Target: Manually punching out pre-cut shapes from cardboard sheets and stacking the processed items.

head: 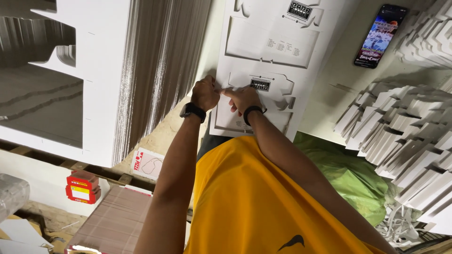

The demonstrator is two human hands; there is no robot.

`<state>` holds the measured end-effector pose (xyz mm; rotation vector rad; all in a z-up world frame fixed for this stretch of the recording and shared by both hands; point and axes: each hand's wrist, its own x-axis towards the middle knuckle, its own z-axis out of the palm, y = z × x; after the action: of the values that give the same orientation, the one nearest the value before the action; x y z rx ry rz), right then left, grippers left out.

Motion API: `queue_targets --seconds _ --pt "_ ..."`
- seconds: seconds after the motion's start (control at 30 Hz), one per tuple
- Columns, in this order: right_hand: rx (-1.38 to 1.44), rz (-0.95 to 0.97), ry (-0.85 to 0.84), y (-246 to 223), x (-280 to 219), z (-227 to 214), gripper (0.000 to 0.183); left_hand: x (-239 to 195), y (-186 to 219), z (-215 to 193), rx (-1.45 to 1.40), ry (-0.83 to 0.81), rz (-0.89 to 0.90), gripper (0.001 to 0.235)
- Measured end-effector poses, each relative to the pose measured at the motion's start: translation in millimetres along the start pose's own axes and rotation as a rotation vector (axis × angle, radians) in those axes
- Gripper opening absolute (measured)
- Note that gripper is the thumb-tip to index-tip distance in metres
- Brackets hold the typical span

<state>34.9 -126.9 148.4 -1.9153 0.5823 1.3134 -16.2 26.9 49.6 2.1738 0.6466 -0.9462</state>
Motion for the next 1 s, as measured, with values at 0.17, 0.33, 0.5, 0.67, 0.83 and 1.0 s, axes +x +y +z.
queue_targets --seconds 0.17,0.33,0.5,0.67,0.83,1.0 --pt "0.035 0.024 0.020 0 4 3 0.046 1 2 5 0.055 0.040 0.019 0.031" --pt "0.077 -0.001 0.026 -1 -2 -3 0.043 -13 14 6 0.060 0.099 0.012 0.027" --pt "0.105 -0.004 0.018 4 9 0 0.040 -10 6 9 0.079 0.094 0.055 0.027" --pt "0.121 0.017 0.013 4 5 1 0.041 5 -7 13 0.175 0.085 0.043 0.031" --pt "0.079 0.015 0.023 -4 -4 -2 0.033 -9 14 12 0.218 0.125 -0.016 0.030" --pt "0.129 0.016 0.047 9 15 2 0.028 -27 33 14 0.305 0.123 0.017 0.033"
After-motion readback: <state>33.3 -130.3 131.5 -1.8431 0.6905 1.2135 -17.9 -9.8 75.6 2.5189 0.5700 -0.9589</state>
